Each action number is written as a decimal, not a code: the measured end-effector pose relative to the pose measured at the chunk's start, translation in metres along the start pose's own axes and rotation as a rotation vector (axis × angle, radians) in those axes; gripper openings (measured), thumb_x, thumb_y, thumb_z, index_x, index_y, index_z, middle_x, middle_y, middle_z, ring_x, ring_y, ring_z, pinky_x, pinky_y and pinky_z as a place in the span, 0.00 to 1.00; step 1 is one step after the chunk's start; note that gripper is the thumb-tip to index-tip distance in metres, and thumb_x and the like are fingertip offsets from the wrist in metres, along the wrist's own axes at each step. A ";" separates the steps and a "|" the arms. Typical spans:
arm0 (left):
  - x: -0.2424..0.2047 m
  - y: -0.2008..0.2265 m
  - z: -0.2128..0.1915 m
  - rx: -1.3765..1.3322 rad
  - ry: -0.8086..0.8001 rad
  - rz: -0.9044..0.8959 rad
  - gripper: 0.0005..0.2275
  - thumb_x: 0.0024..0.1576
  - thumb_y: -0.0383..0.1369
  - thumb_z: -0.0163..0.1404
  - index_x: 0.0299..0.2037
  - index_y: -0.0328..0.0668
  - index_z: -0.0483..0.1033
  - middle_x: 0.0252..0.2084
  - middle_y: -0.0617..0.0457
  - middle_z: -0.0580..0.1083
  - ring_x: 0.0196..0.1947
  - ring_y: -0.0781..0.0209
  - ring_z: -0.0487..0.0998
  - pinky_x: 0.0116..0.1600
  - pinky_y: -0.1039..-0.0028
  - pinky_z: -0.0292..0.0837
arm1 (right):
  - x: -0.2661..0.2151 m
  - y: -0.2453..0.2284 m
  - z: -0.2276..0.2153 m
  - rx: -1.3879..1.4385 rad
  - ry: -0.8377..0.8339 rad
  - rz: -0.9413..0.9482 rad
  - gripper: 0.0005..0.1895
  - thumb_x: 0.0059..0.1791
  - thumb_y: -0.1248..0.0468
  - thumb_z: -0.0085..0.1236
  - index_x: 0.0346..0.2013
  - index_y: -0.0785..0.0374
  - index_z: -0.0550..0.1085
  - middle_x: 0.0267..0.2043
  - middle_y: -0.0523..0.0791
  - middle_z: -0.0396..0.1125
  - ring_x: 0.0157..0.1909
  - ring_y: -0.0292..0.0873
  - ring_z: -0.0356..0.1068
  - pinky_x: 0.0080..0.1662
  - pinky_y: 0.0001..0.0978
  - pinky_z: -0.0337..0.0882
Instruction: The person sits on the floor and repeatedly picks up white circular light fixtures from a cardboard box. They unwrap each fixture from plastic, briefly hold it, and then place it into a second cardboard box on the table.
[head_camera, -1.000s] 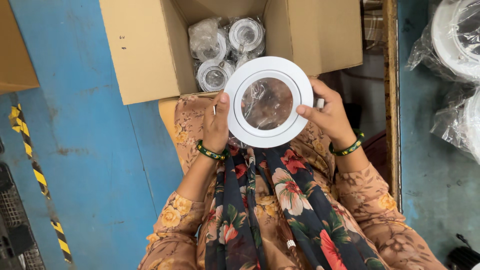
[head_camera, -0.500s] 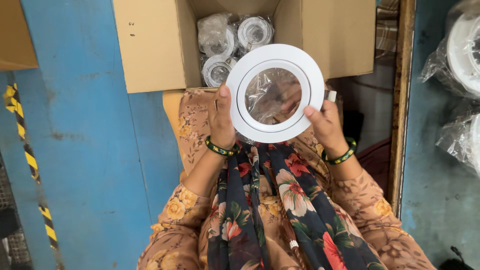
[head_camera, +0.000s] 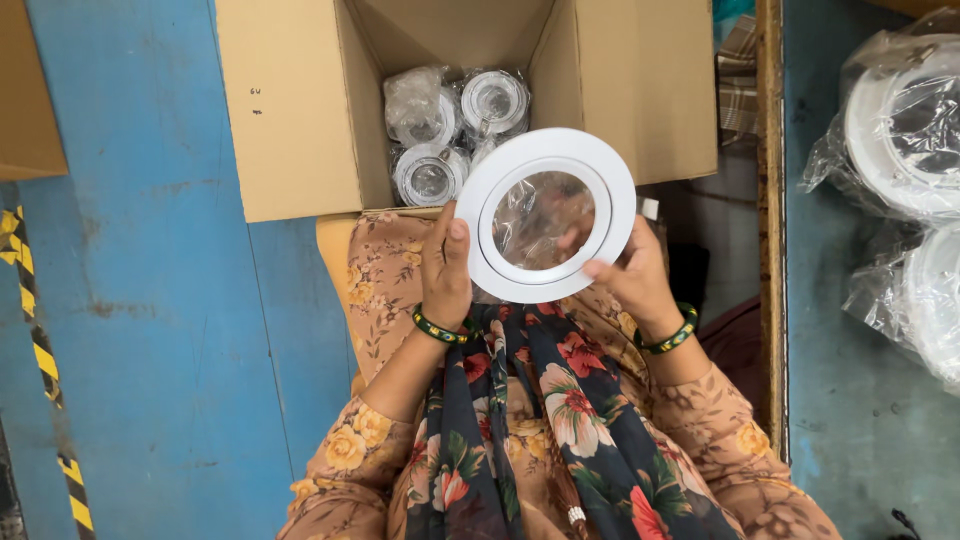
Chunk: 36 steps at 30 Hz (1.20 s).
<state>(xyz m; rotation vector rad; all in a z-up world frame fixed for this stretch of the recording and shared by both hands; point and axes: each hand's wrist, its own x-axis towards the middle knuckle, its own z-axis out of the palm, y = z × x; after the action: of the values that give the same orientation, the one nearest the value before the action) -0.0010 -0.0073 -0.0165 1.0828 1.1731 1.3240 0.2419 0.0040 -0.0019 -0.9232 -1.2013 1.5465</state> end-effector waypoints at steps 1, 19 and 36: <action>0.001 -0.003 -0.002 -0.017 -0.009 -0.025 0.30 0.70 0.51 0.39 0.65 0.24 0.66 0.48 0.49 0.74 0.47 0.65 0.70 0.54 0.74 0.68 | -0.002 0.003 -0.005 0.028 0.018 0.020 0.29 0.53 0.51 0.63 0.56 0.71 0.68 0.49 0.51 0.73 0.50 0.42 0.73 0.54 0.33 0.74; 0.003 -0.006 -0.011 -0.486 -0.109 -0.201 0.33 0.70 0.52 0.32 0.72 0.26 0.57 0.68 0.44 0.67 0.68 0.57 0.67 0.73 0.67 0.58 | -0.002 0.012 -0.022 0.458 0.028 0.210 0.48 0.58 0.32 0.32 0.68 0.76 0.63 0.49 0.58 0.71 0.52 0.50 0.72 0.57 0.40 0.71; 0.005 -0.027 -0.016 -0.565 -0.022 -0.303 0.26 0.69 0.47 0.38 0.66 0.31 0.67 0.53 0.48 0.76 0.50 0.61 0.77 0.59 0.68 0.72 | -0.008 0.025 -0.038 0.546 -0.005 0.139 0.37 0.57 0.44 0.50 0.67 0.74 0.66 0.63 0.53 0.68 0.62 0.48 0.69 0.66 0.42 0.67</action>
<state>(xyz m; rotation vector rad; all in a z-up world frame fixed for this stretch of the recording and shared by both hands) -0.0137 -0.0033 -0.0451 0.4884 0.8275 1.2860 0.2739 0.0045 -0.0355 -0.6445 -0.6659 1.8585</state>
